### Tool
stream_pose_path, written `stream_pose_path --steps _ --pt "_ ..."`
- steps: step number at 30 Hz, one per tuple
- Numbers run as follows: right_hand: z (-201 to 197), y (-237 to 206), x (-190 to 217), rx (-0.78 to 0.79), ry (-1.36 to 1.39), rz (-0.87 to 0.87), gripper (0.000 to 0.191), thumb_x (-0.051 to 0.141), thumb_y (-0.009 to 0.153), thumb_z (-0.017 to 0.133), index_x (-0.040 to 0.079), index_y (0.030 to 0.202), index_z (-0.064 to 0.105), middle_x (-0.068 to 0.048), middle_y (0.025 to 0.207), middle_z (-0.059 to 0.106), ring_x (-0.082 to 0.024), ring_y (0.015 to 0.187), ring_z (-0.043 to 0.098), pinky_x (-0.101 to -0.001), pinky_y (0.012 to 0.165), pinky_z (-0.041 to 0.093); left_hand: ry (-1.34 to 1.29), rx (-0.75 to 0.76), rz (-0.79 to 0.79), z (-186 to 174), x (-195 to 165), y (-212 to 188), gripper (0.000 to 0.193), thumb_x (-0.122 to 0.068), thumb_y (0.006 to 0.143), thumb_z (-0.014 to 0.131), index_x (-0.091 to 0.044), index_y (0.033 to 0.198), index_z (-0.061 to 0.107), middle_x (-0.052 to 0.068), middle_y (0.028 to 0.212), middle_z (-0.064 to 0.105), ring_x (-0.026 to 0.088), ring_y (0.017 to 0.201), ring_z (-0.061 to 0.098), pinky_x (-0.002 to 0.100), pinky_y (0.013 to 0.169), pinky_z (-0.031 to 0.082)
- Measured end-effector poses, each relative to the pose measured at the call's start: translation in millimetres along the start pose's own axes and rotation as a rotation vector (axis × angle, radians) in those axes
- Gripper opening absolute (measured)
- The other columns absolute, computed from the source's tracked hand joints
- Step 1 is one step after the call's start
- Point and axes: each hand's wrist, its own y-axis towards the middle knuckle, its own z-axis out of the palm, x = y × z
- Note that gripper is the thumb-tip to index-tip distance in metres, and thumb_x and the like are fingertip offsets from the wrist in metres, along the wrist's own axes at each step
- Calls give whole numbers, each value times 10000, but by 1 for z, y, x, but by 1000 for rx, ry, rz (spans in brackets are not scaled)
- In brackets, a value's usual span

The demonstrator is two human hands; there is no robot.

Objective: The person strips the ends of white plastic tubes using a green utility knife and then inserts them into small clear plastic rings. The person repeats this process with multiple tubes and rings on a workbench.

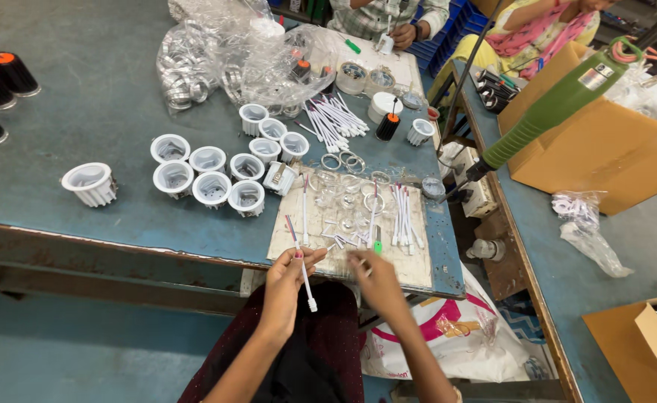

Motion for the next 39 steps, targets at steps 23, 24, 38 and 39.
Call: stream_pose_path --steps 23,24,38,39 --pt "63 88 11 -49 85 6 231 204 942 696 -9 997 767 -154 770 717 -180 604 625 -330 588 496 -126 -366 335 -61 -75 3 230 -197 1040 522 -53 1177 637 97 1277 691 182 1199 633 345 1008 463" --pt "65 91 10 -135 103 -74 225 195 931 699 -7 1004 765 -153 850 732 -181 647 655 -326 608 520 -113 -362 330 -62 -74 2 226 -194 1040 524 -51 1173 635 90 1256 693 175 1182 634 340 993 467" --pt "11 9 -16 -423 -338 240 340 340 843 777 64 958 614 -121 925 688 -333 832 675 -464 693 509 468 27 379 22 -1 63 172 -152 986 652 -6 1065 698 56 1013 714 139 977 645 264 908 495" --pt "14 8 -18 -427 -356 238 333 334 844 775 69 959 610 -117 923 689 -334 841 673 -470 701 508 492 43 309 50 8 71 191 -192 928 682 -24 1019 702 91 1037 685 211 992 654 339 846 531"
